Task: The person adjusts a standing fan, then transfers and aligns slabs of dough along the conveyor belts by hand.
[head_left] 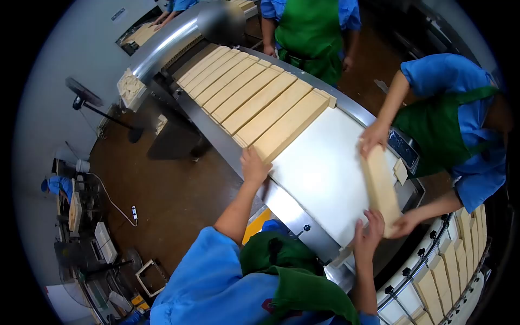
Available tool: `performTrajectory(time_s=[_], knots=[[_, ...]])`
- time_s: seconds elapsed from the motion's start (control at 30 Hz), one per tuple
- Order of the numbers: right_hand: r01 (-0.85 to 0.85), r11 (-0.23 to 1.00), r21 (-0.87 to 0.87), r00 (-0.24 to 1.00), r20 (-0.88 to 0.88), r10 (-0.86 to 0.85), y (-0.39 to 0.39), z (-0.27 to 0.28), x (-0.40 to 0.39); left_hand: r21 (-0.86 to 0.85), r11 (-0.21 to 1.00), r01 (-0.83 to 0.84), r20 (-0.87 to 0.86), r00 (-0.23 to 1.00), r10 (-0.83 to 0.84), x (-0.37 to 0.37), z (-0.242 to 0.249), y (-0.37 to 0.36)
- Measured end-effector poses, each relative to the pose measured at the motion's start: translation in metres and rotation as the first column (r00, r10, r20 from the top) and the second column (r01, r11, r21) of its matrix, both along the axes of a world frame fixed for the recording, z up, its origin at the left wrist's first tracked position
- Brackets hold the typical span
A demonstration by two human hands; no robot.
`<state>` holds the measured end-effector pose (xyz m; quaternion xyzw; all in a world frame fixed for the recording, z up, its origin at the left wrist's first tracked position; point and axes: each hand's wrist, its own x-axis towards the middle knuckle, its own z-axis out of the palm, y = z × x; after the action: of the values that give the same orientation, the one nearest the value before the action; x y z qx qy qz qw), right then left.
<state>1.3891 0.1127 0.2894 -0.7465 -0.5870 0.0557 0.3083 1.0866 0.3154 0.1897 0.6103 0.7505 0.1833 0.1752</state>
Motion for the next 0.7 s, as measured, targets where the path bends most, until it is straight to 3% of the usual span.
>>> performTrajectory(time_s=[0.1,0.23,0.37,0.43,0.53,0.63,0.7], knots=[[-0.088,0.995,0.046,0.982,-0.165,0.095,0.059,-0.011,-0.031,-0.102,0.994,0.036,0.058,0.998,-0.03,-0.005,-0.005,0.03],[-0.137,0.988,0.064,0.981,-0.131,0.145,0.133,-0.059,-0.046,-0.1,0.995,0.031,0.046,0.999,-0.027,0.008,0.001,0.037],[-0.09,0.986,-0.143,0.996,-0.008,0.09,0.21,-0.1,-0.059,-0.028,0.989,0.143,0.07,0.988,-0.141,0.004,0.002,0.038],[0.017,0.972,-0.233,0.992,0.129,0.014,0.255,-0.11,-0.069,-0.106,0.975,0.195,-0.027,0.98,-0.199,0.002,0.008,0.041],[0.122,0.943,-0.311,0.99,0.105,-0.093,0.325,-0.107,-0.08,-0.099,0.961,0.257,-0.083,0.961,-0.265,-0.001,0.003,0.043],[0.117,0.924,-0.365,0.991,0.101,-0.086,0.38,-0.093,-0.086,-0.067,0.949,0.308,-0.145,0.938,-0.314,-0.002,-0.003,0.043],[0.118,0.902,-0.416,0.992,0.098,-0.084,0.407,-0.085,-0.09,-0.135,0.94,0.314,-0.149,0.931,-0.332,-0.001,-0.001,0.046]])
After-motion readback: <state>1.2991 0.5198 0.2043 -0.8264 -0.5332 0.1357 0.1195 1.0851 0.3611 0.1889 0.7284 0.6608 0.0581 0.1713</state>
